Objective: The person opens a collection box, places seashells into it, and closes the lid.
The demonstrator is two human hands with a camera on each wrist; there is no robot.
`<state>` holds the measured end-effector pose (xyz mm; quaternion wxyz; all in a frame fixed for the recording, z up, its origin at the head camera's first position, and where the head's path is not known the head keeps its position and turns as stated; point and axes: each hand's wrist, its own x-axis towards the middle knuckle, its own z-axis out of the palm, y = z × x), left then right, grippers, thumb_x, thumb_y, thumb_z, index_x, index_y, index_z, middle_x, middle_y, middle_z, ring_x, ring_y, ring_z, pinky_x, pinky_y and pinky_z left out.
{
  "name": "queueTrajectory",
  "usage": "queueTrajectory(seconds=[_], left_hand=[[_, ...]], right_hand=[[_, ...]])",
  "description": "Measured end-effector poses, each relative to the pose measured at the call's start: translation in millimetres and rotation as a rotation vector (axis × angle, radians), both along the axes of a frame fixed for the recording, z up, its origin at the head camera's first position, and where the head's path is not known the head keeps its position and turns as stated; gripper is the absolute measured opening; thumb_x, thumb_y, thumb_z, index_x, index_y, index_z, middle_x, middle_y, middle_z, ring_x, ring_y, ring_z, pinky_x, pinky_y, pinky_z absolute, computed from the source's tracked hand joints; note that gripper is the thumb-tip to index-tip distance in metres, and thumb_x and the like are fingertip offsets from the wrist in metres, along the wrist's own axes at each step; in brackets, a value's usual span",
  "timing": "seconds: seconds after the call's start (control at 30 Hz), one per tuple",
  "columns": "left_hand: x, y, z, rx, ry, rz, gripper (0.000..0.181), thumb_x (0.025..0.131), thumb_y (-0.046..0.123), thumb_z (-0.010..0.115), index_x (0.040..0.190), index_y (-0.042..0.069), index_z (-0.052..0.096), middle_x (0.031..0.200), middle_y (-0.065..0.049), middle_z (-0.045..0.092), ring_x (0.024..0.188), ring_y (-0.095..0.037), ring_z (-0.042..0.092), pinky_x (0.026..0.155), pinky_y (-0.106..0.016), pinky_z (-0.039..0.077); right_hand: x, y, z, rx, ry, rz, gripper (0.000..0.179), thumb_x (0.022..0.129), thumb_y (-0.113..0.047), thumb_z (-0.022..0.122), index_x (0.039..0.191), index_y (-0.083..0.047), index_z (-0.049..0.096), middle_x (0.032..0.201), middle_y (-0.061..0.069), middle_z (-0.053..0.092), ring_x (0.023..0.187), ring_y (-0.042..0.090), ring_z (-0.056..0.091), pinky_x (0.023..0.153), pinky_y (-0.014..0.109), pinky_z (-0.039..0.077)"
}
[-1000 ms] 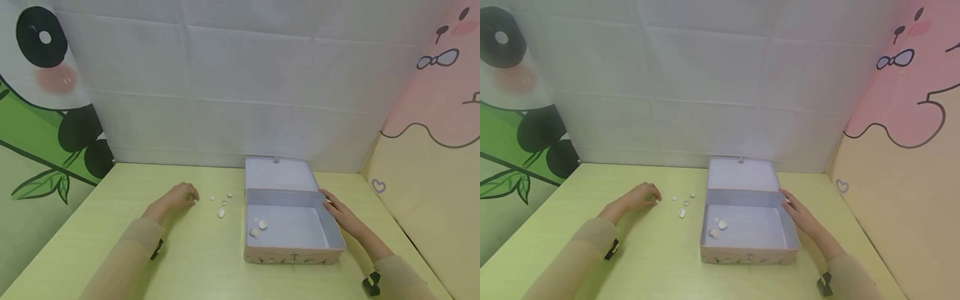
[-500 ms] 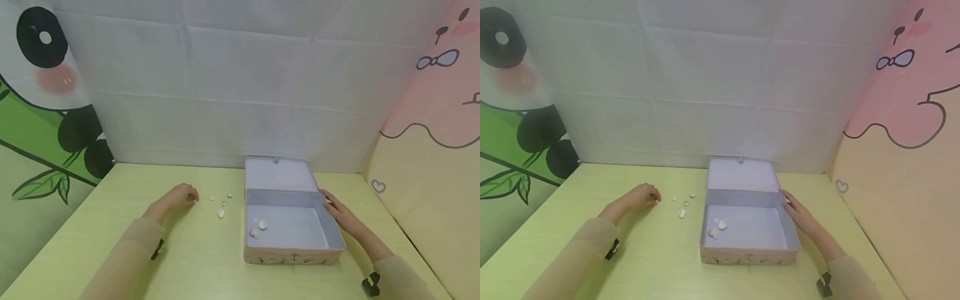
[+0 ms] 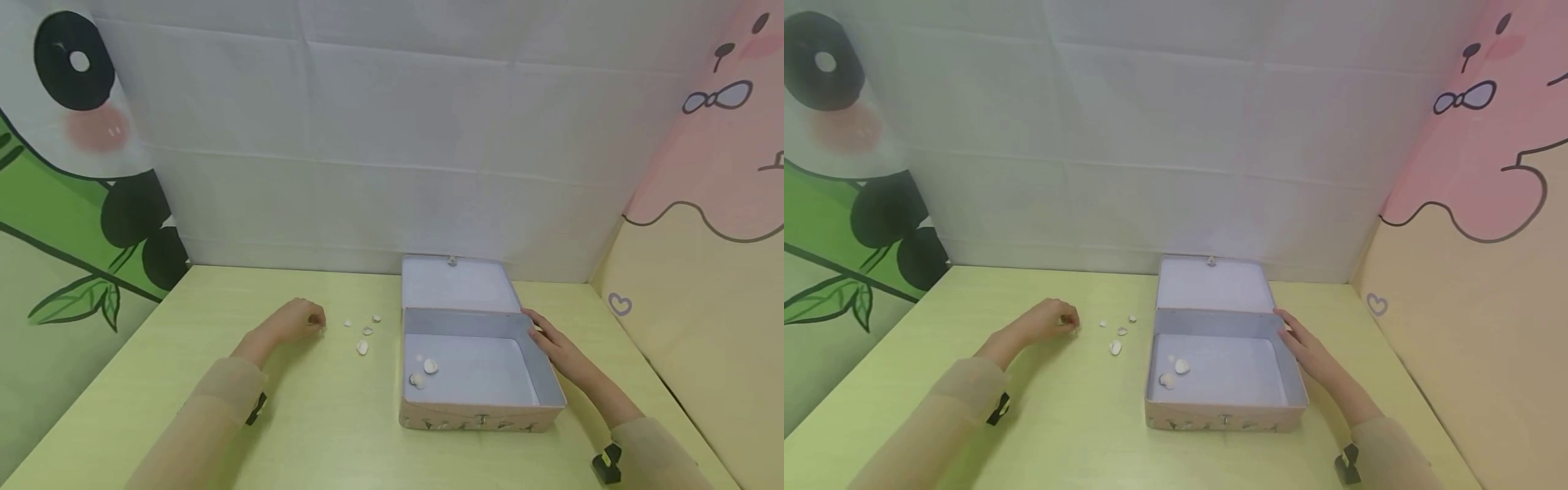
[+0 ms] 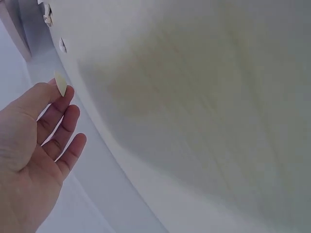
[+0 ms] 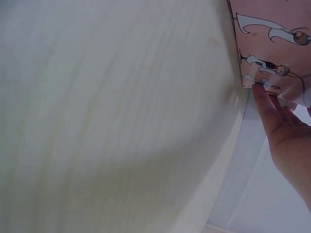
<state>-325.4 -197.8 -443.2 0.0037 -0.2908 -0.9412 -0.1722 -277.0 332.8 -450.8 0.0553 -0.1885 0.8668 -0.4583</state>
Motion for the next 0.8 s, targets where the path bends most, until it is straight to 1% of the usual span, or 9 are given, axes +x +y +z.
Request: queueTrajectory(seconds=[0.2,0.47,0.63,0.8], left_hand=[[7.8,10.1,9.9,-0.006,0.029,-0.016,0.005,0.085,0.005,0.066,0.086,0.006,0.071,0.085,0.000,0.069,0.084,-0.020,0.065,0.079,-0.036,0.053],[19.5,25.0,27.9,0.010,0.055,0.046,0.005,0.085,0.008,0.068,0.089,0.007,0.071,0.086,0.000,0.068,0.087,-0.022,0.061,0.079,-0.036,0.052],[27.5,36.2,41.0,0.023,0.132,0.050,0.005,0.084,0.009,0.070,0.089,0.008,0.071,0.085,0.002,0.066,0.085,-0.021,0.059,0.077,-0.035,0.050],[37.8,51.5,56.8,0.010,0.219,0.045,0.004,0.082,0.010,0.071,0.086,0.011,0.070,0.081,0.004,0.065,0.080,-0.018,0.057,0.073,-0.033,0.048]], right_hand=[[0.9,0.7,-1.6,0.006,-0.007,-0.007,0.053,0.104,-0.027,0.033,0.151,-0.011,0.015,0.153,0.027,0.013,0.131,0.052,0.027,0.096,0.063,0.038],[1.7,0.1,-0.4,0.000,-0.005,-0.001,0.053,0.104,-0.026,0.032,0.151,-0.010,0.015,0.152,0.029,0.015,0.129,0.052,0.030,0.093,0.061,0.042],[1.0,0.3,1.1,-0.007,0.001,0.004,0.052,0.104,-0.026,0.032,0.151,-0.011,0.015,0.151,0.029,0.015,0.128,0.052,0.031,0.092,0.059,0.043],[0.6,1.4,1.5,-0.012,-0.003,0.007,0.052,0.104,-0.026,0.033,0.151,-0.011,0.015,0.151,0.029,0.016,0.127,0.051,0.033,0.092,0.057,0.044]])
